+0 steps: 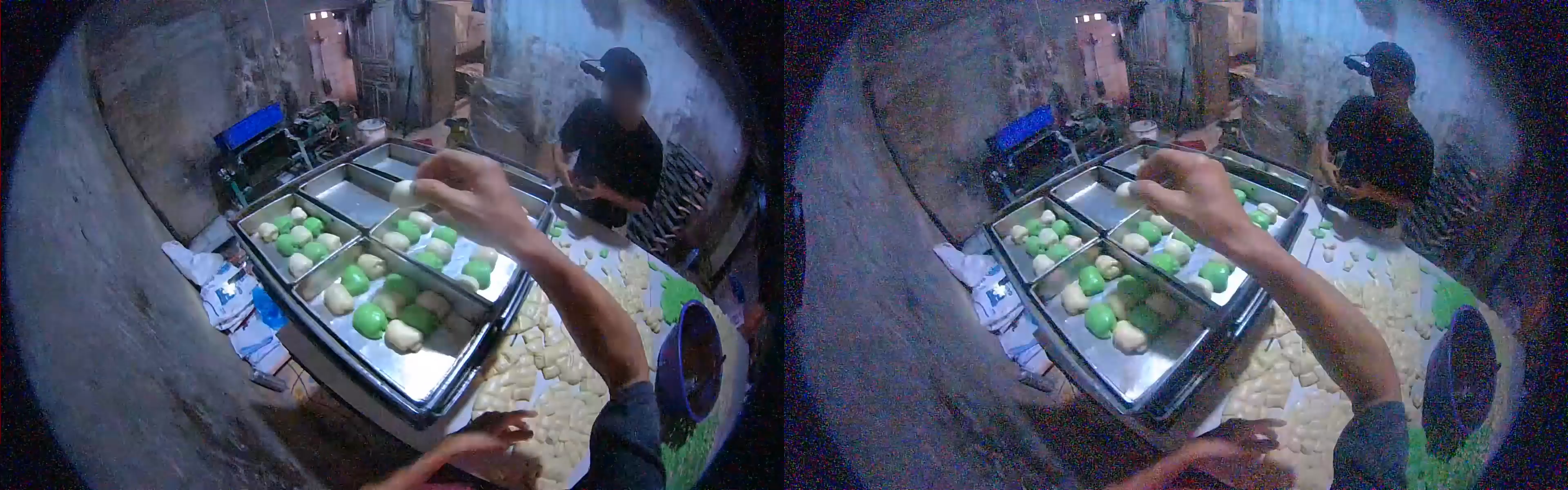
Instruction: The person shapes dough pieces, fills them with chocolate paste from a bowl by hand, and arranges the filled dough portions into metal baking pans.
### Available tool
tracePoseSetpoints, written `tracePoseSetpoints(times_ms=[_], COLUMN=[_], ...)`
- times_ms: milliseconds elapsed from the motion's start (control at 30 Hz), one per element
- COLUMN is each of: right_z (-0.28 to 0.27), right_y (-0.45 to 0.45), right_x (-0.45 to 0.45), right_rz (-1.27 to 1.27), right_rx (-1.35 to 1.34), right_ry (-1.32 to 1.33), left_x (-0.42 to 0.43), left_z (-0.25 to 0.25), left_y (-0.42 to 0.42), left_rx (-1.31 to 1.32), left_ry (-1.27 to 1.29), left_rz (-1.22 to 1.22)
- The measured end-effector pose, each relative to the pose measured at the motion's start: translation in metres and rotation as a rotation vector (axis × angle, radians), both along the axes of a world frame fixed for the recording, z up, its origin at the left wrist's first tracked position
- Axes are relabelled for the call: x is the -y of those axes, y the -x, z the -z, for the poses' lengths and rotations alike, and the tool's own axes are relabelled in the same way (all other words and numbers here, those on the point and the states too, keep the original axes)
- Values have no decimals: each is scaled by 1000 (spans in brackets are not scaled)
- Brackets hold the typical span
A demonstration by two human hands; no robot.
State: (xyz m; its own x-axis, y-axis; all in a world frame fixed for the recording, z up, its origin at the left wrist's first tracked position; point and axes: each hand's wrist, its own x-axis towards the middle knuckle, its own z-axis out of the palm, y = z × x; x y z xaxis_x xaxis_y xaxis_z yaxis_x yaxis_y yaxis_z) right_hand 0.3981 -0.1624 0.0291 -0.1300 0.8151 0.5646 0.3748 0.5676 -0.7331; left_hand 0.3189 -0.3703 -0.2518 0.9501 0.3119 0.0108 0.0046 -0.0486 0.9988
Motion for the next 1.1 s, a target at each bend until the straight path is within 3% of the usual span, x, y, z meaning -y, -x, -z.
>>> tracePoseSetpoints(times_ms=[33, 133, 167, 200, 233, 267, 367, 433, 467, 500, 600, 633, 667, 700, 733, 800, 833, 867, 967, 1000, 1033, 1067, 1100], right_z=[0, 9, 19, 32, 42, 55, 53, 47, 36, 28, -8, -22, -27, -23, -34, -45, -43, -15, 80, 104, 133, 166, 197], right_y=[13, 46, 54, 58, 63, 67, 61, 51, 52, 40, 6, -12, -35, -67, -86, -122, -137, -154, -195, -202, -196, -200, -199], right_x=[-28, -94, -108, -121, -126, -127, -127, -122, -109, -102, -51, -29, 2, 13, 73, 179, 223, 270, 386, 428, 464, 501, 534], right_rz=[22, 56, 70, 85, -54, -35, -64, -38, 53, 65, 168, 36, 85, -164, -83, 120, 226, 411, 819, 926, 1050, 1147, 1163], right_rx=[86, 282, 455, 629, 801, 1019, 1097, 1091, 1052, 1042, 897, 824, 851, 652, 714, 777, 782, 740, 720, 756, 510, 504, 445], right_ry=[-30, 61, 37, 16, 33, 83, 54, 46, 70, -141, -375, -366, -487, -386, -303, -53, 90, 161, 360, 637, 646, 949, 967], left_x=[8, 18, 22, 22, 21, 12, 12, 33, 18, 11, 14, 12, 9, 4, 5, 2, 11, 21, 21, 21, 24, 31, 39], left_z=[20, 88, 88, 88, 88, 87, 128, 169, 150, 119, 125, 111, 98, 70, 48, -2, -9, -9, -8, -8, -8, -8, -8], left_y=[6, 3, 14, 25, 35, 41, 44, 30, 44, 51, 57, 57, 60, 62, 62, 51, 46, 34, 20, 11, 0, -15, -31], left_rx=[99, -67, 43, 95, 149, 143, 254, 177, 283, 134, -29, -86, -112, -138, -132, -471, -464, -457, -423, -434, -430, -424, -440], left_ry=[-138, -13, 555, 665, 774, 424, 745, 687, 1312, 883, 260, 62, 27, -9, 338, 359, 433, 501, 394, 340, 314, 284, 252], left_rz=[-25, 26, 16, -2, -18, -37, -49, -102, -23, -58, -76, -82, -83, -84, -106, -73, -82, -108, 24, 115, 140, 160, 176])
